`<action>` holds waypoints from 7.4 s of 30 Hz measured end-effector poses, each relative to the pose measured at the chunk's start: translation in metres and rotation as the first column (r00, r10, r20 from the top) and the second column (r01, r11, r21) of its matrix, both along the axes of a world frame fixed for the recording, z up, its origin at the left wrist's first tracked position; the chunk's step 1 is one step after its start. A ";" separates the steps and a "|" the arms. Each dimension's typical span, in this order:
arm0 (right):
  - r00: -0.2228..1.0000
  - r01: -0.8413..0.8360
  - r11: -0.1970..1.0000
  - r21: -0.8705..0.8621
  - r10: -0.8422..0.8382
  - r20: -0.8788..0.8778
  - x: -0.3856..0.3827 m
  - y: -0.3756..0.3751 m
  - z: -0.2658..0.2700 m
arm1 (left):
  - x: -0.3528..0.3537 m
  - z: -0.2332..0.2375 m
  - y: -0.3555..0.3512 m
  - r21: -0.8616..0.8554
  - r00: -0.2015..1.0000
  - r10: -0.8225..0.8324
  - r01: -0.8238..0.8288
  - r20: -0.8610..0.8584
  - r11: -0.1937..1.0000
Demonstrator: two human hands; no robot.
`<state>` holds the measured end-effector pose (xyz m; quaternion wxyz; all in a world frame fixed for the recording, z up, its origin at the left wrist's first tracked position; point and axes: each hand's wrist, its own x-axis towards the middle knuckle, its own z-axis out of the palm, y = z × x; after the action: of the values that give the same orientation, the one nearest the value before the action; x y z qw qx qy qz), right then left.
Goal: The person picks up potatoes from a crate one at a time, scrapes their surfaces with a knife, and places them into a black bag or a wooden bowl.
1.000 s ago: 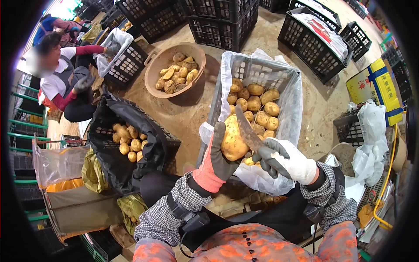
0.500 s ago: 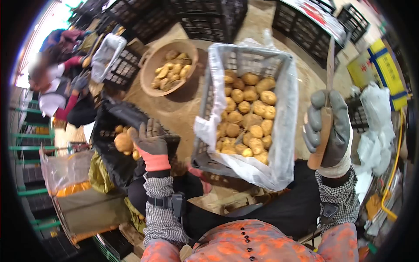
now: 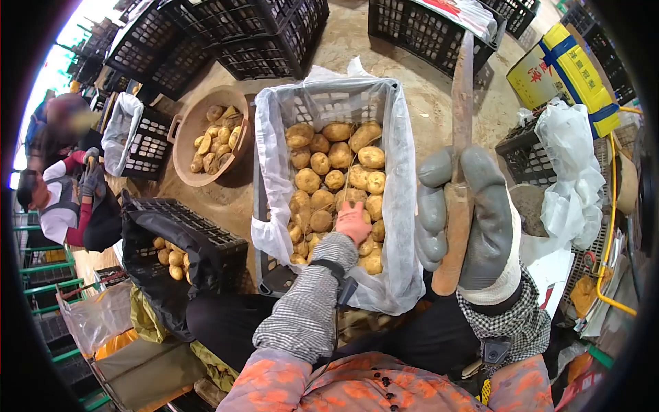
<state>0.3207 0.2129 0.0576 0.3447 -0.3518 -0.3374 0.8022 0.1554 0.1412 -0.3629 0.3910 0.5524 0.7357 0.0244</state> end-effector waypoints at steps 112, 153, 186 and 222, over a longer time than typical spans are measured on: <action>1.000 0.019 0.983 0.182 -0.022 0.015 -0.035 0.009 -0.004 | -0.033 0.126 -0.019 -0.155 0.955 -0.283 0.295 0.090 0.943; 0.713 -0.686 0.709 0.163 0.610 0.346 -0.094 -0.047 -0.055 | -0.089 0.346 -0.097 0.195 0.379 0.188 -0.769 0.906 0.609; 0.615 -0.775 0.594 0.215 0.634 0.468 -0.068 -0.045 -0.062 | -0.079 0.344 -0.093 0.407 0.803 0.163 -0.452 0.573 0.793; 0.877 -0.467 0.884 0.025 0.460 0.138 -0.077 -0.068 -0.070 | -0.065 0.348 -0.087 0.208 0.384 0.096 -0.675 0.918 0.708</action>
<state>0.2432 0.1453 -0.0125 0.1304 -0.3015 -0.4563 0.8270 0.0907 0.0543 -0.0150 0.5032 0.3502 0.5086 0.6046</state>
